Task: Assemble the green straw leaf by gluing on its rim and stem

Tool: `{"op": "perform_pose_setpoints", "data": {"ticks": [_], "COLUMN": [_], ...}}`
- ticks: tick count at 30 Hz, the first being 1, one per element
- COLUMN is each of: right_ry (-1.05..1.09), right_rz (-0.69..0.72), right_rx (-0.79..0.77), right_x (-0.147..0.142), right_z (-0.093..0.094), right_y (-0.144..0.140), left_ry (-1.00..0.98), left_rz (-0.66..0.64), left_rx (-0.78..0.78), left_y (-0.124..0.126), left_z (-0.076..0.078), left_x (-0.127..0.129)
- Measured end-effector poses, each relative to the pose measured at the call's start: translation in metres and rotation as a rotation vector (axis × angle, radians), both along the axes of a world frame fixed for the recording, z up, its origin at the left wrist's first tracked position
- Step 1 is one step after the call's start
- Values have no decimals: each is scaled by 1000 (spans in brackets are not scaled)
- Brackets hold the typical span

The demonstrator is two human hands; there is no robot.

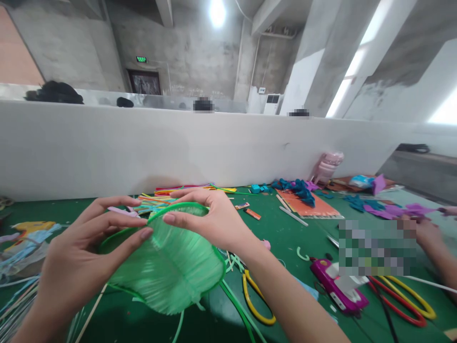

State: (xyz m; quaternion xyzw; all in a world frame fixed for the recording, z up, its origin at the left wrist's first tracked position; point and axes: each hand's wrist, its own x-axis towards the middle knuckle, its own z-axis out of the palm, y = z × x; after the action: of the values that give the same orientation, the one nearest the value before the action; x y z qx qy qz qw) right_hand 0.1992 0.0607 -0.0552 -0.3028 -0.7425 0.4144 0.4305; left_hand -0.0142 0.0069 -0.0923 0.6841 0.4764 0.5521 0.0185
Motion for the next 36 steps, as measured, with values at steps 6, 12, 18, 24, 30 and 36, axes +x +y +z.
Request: {"op": "perform_pose_setpoints", "data": {"ticks": [6,12,18,24,30,36], "right_ry": [-10,-166,-273,-139,-280,-376], "right_rz": [66,133,168,35,19,94], "right_rx": [27,91,161,150,111,181], "right_x": [-10,-16,-28,-33,-29,-25], "right_z": [11,30,46,43,46,53], "right_y": [3,4,-1,-8,-8,-5], "left_ry": [-21,34,88,-77,-236,-204], "left_rz": [-3,31,48,6,32,45], "left_rx": [32,100,150,25,-55,-15], "left_y": [-2,-6,-14,-10,-12,-14], "left_z": [2,9,16,21,25,25], "left_x": [0,-6,-11,-30,-33,-26]}}
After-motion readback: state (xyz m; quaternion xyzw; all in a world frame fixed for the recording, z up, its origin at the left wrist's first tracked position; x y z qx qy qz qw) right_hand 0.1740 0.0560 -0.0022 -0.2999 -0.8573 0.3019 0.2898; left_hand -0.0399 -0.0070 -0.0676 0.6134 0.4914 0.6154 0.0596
